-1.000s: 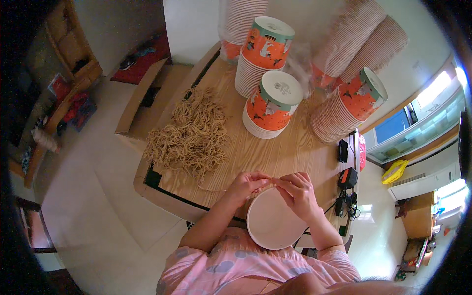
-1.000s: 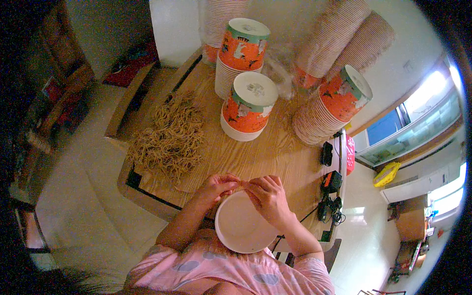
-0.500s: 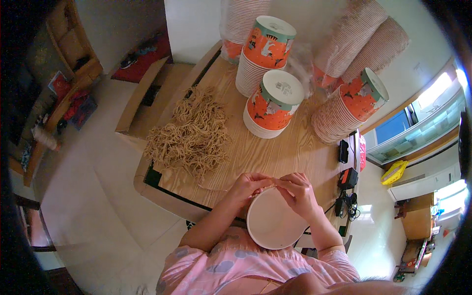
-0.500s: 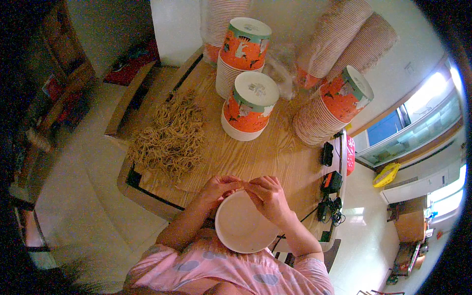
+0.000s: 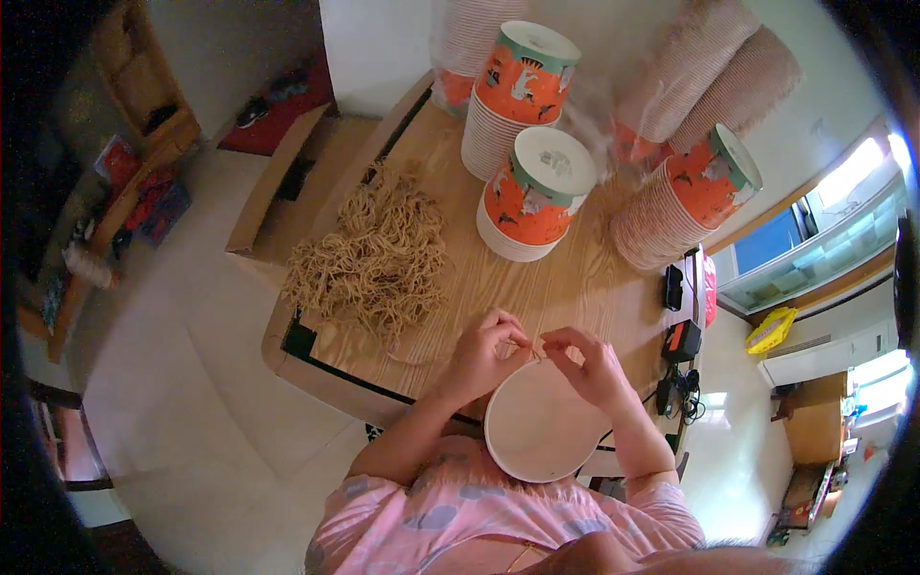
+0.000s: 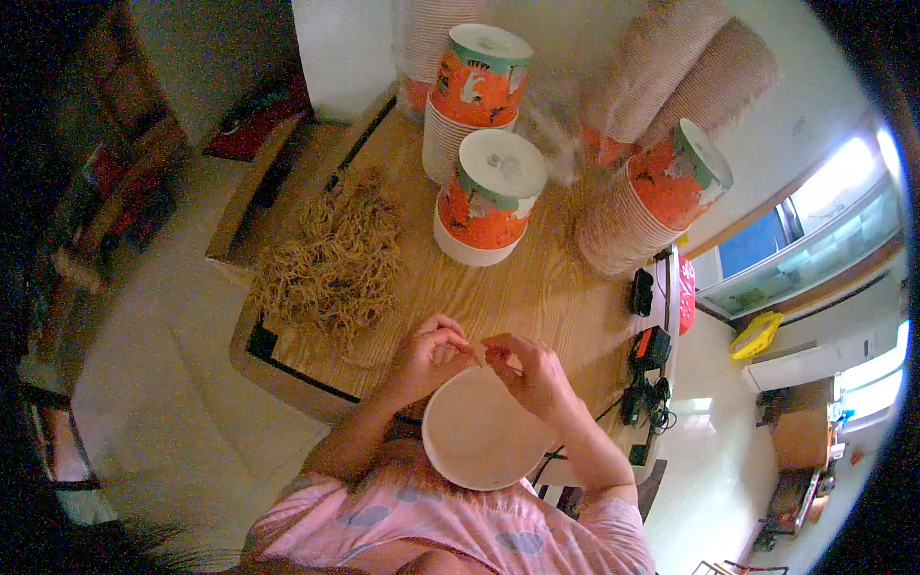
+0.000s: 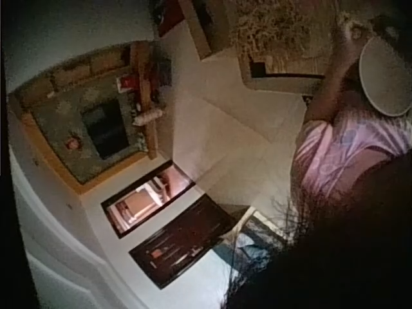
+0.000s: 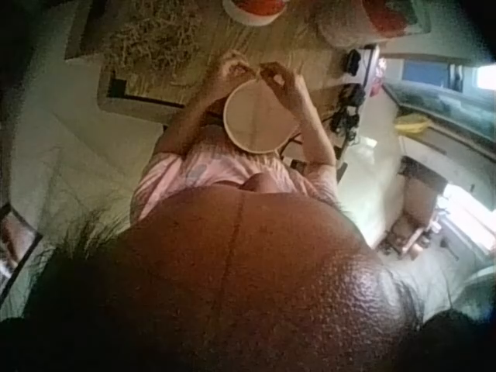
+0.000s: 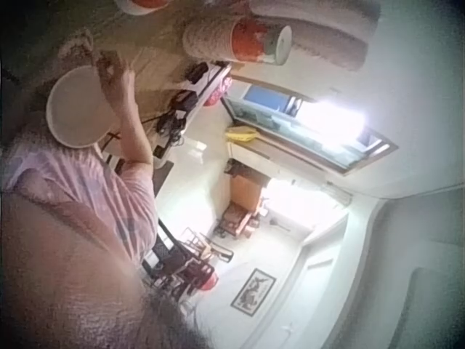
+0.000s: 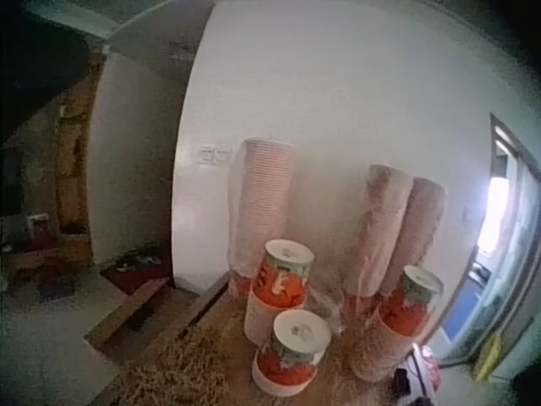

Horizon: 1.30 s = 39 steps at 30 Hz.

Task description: Tying pieces of raffia string around the rims of paper bowls.

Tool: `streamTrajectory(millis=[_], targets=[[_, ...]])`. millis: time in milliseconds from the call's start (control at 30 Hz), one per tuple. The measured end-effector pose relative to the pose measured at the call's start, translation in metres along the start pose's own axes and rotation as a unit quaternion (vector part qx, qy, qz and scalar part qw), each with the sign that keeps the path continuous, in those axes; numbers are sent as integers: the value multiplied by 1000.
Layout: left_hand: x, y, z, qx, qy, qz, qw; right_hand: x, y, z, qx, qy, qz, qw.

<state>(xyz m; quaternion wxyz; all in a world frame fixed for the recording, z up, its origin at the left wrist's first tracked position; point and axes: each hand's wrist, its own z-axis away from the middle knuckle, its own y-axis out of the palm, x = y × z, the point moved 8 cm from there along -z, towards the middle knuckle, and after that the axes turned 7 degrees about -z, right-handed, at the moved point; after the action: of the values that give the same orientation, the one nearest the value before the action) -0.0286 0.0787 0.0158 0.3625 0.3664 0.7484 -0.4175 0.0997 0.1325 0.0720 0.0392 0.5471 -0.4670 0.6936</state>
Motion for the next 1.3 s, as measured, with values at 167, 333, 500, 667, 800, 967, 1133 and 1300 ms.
streamTrajectory(millis=[167, 333, 500, 667, 800, 967, 1133, 1300], targets=[[-34, -15, -9, 37, 75, -157, 984, -18, 13, -15, 97, 50, -45, 993], [-27, -14, -5, 26, 58, -107, 992, -37, 27, -20, 158, 101, -68, 980], [-20, -16, -4, 2, 46, -54, 997, -35, 32, -23, 193, 110, -66, 973], [-8, -14, -1, 15, 22, -36, 999, -38, 30, -22, 182, 121, -81, 972], [2, -13, 3, 46, -34, 15, 998, -37, 30, -21, 171, 102, -100, 975], [9, -13, 7, 75, -86, 68, 991, -35, 29, -21, 161, 96, -108, 976], [-5, -7, -1, 86, -82, 129, 984, -37, 29, -20, 158, 74, -111, 978], [-3, -6, -2, 63, -63, 85, 992, -43, 32, -20, 159, 88, -92, 979]])
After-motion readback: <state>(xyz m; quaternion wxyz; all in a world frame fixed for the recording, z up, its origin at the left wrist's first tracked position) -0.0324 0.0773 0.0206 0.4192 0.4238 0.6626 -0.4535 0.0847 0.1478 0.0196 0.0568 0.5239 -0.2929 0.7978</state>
